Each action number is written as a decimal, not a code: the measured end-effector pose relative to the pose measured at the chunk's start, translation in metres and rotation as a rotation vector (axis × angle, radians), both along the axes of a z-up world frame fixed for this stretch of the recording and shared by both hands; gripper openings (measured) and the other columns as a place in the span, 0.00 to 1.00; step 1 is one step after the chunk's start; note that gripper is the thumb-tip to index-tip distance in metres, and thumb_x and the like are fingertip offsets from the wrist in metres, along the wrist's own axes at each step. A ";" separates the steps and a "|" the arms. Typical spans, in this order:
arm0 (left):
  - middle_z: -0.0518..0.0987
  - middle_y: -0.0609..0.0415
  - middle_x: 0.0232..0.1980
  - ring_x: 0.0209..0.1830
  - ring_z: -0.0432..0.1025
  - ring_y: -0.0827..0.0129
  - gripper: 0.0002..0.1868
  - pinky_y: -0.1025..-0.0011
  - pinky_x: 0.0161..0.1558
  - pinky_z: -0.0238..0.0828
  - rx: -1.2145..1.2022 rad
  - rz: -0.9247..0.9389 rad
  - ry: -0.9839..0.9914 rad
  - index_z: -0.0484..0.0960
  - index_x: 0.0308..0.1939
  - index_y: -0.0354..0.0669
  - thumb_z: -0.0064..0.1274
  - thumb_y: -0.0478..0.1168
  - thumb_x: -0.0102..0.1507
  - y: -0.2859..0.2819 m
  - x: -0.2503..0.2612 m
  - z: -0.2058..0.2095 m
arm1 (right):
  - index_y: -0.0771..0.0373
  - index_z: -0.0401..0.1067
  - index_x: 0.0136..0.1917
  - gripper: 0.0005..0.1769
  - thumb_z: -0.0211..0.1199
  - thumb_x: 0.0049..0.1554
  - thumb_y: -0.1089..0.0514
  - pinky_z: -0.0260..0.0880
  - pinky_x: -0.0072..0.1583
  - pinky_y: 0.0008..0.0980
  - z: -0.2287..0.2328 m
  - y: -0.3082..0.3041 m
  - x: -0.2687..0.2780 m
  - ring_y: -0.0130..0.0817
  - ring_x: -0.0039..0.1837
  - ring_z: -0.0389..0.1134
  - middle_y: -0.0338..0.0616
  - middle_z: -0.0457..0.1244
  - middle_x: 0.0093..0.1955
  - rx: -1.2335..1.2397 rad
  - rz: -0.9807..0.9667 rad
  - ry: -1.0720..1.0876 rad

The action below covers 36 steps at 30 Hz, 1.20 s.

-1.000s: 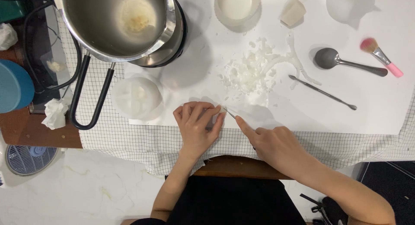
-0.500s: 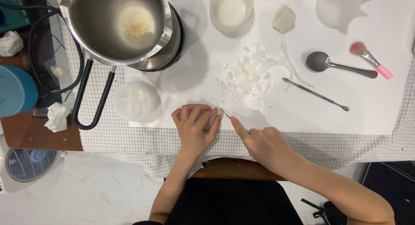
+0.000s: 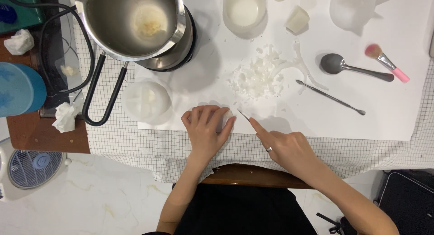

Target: Scrape wax flakes off a surface using a small metal tool

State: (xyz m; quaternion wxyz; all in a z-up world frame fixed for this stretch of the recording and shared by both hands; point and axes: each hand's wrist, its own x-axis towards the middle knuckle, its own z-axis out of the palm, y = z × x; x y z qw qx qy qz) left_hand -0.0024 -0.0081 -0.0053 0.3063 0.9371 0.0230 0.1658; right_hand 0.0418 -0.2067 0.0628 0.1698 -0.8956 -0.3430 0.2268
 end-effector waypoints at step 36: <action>0.76 0.60 0.28 0.34 0.62 0.69 0.07 0.63 0.48 0.48 -0.093 -0.043 0.007 0.84 0.34 0.46 0.61 0.42 0.55 0.004 0.005 0.010 | 0.65 0.58 0.68 0.34 0.56 0.48 0.68 0.58 0.24 0.23 -0.023 0.005 -0.005 0.31 0.19 0.63 0.43 0.63 0.20 -0.086 0.117 0.068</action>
